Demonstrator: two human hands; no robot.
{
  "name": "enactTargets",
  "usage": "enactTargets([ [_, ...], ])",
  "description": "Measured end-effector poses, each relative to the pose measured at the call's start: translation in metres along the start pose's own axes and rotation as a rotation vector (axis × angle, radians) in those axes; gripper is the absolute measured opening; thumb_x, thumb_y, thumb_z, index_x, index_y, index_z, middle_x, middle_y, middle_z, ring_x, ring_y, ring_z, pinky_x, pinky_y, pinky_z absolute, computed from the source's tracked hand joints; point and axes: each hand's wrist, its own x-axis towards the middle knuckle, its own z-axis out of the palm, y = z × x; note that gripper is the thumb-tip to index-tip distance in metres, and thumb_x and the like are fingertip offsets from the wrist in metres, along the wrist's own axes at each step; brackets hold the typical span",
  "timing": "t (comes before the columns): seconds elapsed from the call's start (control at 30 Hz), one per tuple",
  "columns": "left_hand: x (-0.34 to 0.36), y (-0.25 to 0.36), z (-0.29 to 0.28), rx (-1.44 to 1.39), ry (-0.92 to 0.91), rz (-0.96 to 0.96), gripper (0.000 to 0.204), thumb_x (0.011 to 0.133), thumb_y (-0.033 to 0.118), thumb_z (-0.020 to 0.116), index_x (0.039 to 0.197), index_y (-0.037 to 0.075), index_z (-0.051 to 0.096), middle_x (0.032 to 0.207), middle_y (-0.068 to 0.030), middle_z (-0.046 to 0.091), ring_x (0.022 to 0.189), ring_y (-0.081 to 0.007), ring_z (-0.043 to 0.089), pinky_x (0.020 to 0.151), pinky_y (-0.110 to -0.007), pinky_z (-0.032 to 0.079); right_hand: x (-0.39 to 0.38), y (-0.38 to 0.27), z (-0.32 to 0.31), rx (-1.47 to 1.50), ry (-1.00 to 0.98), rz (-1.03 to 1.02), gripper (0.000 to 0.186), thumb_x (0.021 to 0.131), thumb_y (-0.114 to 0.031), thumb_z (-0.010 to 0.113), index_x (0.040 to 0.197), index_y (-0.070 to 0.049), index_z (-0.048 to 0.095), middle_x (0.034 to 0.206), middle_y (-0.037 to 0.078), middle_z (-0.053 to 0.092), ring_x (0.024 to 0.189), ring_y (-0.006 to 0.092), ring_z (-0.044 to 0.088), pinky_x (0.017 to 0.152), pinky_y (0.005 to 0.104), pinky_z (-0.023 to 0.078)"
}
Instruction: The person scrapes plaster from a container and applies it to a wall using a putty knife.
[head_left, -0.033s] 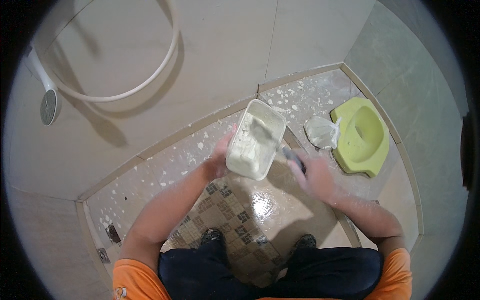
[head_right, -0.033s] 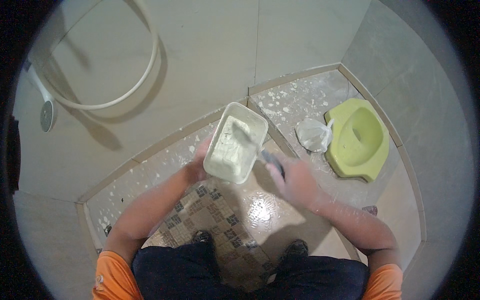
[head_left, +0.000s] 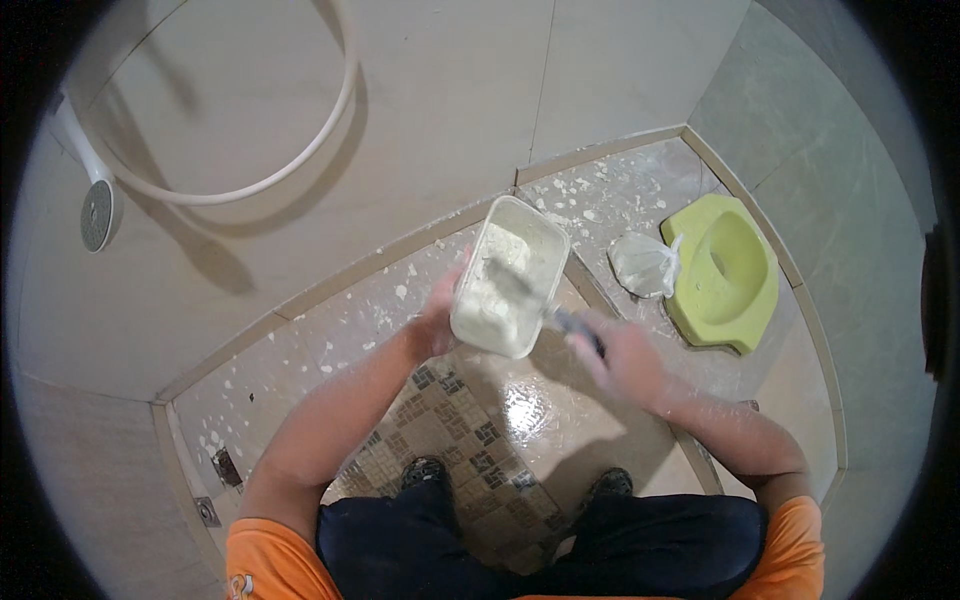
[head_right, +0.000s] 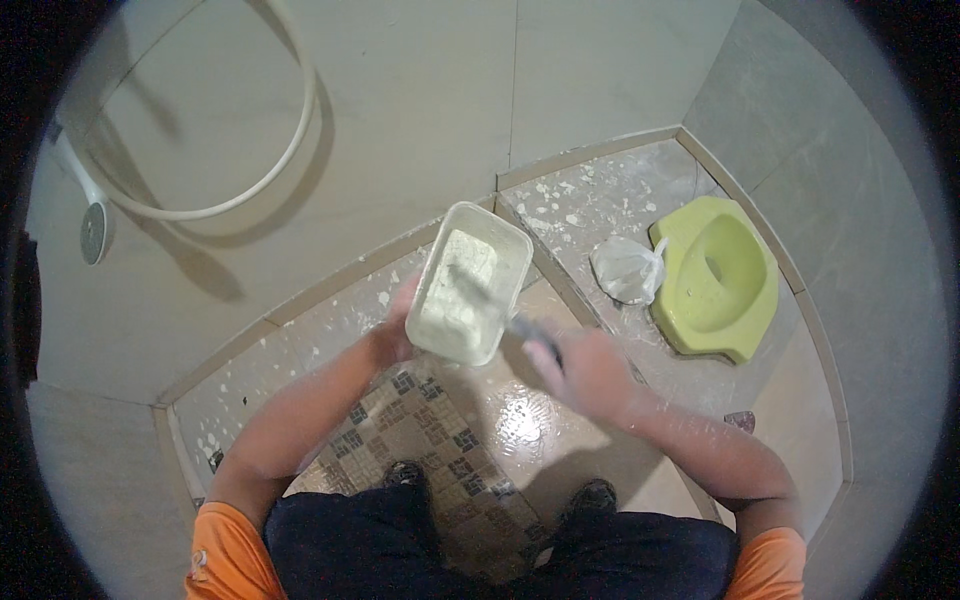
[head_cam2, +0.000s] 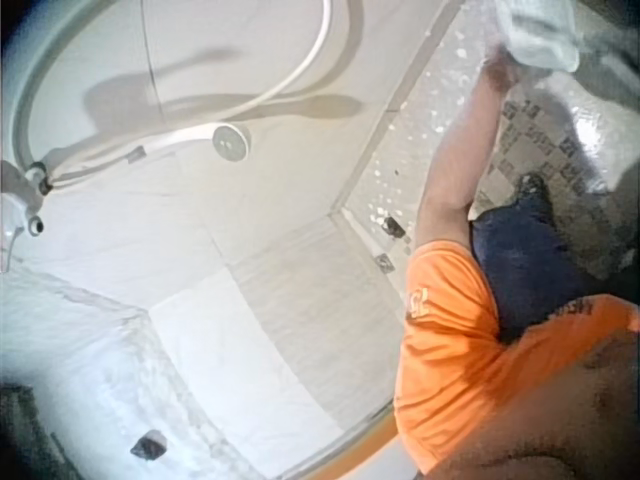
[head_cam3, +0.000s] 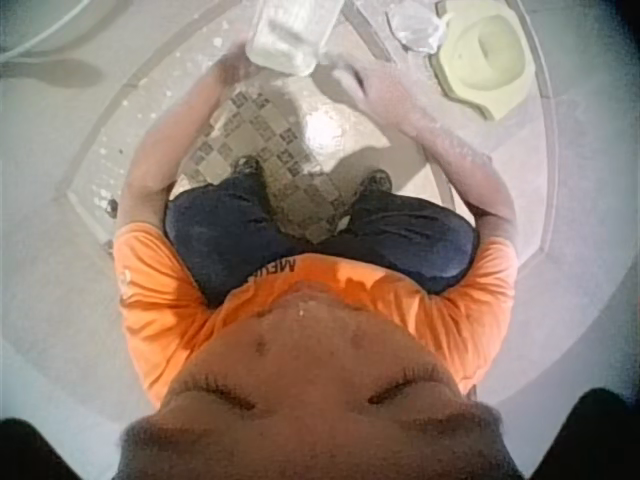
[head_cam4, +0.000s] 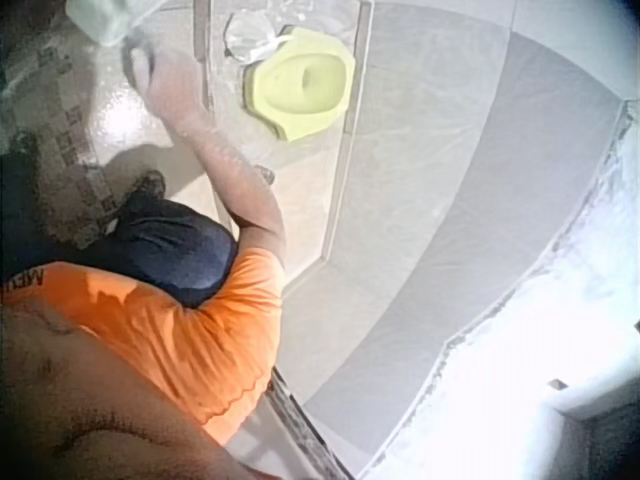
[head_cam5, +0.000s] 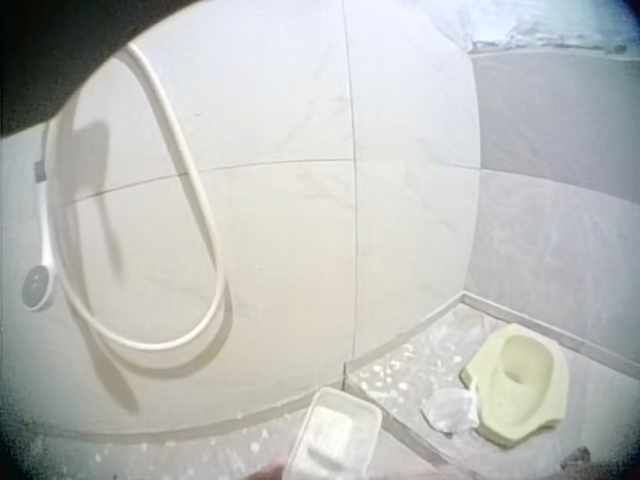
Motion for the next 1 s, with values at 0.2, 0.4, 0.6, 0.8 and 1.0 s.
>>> enactTargets([
  [0.2,-0.003,0.005,-0.004,0.091,-0.050,0.057,0.062,0.113,0.050,0.032,0.155,0.005,0.040,0.143,-0.0150,0.060,0.127,-0.0269,0.064,0.108,-0.044,0.055,0.019,-0.005,-0.025,-0.042,-0.009,-0.102,0.030,0.101,-0.031,0.059,0.114,-0.005,0.068,0.076,0.023,0.067,0.072,0.0437,0.068,0.066,0.0542,0.051],
  [0.4,0.004,-0.002,-0.002,0.109,-0.240,0.186,0.059,0.113,0.048,0.034,0.153,0.004,0.041,0.137,-0.0149,0.062,0.125,-0.0246,0.065,0.105,-0.041,0.056,0.015,0.008,-0.022,-0.148,0.181,-0.007,0.028,0.099,-0.030,0.060,0.111,-0.006,0.069,0.069,0.020,0.065,0.064,0.0413,0.067,0.061,0.0514,0.052],
  [0.6,0.018,0.006,-0.012,-0.124,-0.049,-0.030,0.060,0.114,0.050,0.029,0.151,0.005,0.046,0.136,-0.0148,0.063,0.122,-0.0259,0.066,0.103,-0.043,0.058,-0.003,-0.011,-0.005,-0.083,0.017,-0.049,0.024,0.099,-0.029,0.059,0.104,-0.007,0.067,0.067,0.019,0.065,0.062,0.0397,0.067,0.058,0.0501,0.051],
  [0.8,0.015,-0.001,-0.010,0.055,-0.057,0.082,0.063,0.113,0.052,0.027,0.151,0.006,0.045,0.138,-0.0160,0.062,0.121,-0.0283,0.067,0.102,-0.045,0.059,0.017,-0.006,-0.024,-0.213,0.180,0.060,0.024,0.100,-0.030,0.058,0.095,-0.007,0.064,0.069,0.019,0.065,0.064,0.0413,0.067,0.059,0.0514,0.051],
  [1.0,0.005,0.008,-0.006,0.029,-0.019,-0.035,0.066,0.112,0.056,0.025,0.154,0.007,0.042,0.141,-0.0151,0.061,0.123,-0.0262,0.066,0.104,-0.041,0.057,-0.008,-0.006,0.010,-0.089,-0.030,0.028,0.027,0.100,-0.030,0.058,0.099,-0.005,0.068,0.071,0.022,0.065,0.065,0.0454,0.065,0.062,0.0551,0.050],
])
